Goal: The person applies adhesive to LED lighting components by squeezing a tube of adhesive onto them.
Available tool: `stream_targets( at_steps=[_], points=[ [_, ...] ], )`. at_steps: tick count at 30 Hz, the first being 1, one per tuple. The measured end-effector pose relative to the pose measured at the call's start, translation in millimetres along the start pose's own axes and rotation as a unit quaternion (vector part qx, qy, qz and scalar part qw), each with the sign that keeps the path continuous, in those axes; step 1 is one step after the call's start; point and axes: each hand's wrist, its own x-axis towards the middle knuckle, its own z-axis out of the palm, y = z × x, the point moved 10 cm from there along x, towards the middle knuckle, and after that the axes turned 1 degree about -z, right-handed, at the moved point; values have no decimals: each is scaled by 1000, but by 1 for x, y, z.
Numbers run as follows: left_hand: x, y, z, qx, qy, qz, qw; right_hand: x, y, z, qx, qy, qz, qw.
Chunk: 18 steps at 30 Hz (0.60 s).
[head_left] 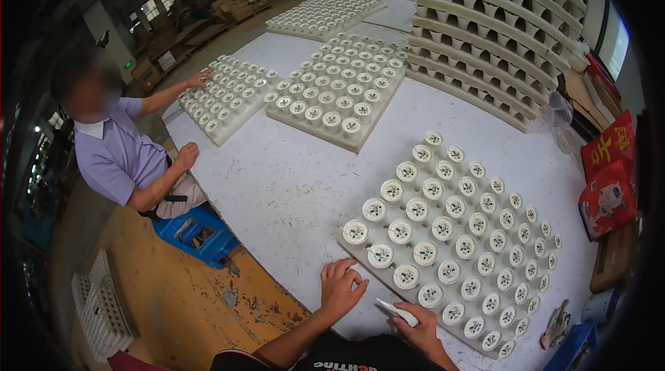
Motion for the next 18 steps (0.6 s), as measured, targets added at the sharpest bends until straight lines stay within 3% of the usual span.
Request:
stream_targets(
  at_steps=[18],
  points=[
    [0,-4,3,-6,5,-5,1000,0,5,2,-3,-6,17,1000]
  ],
)
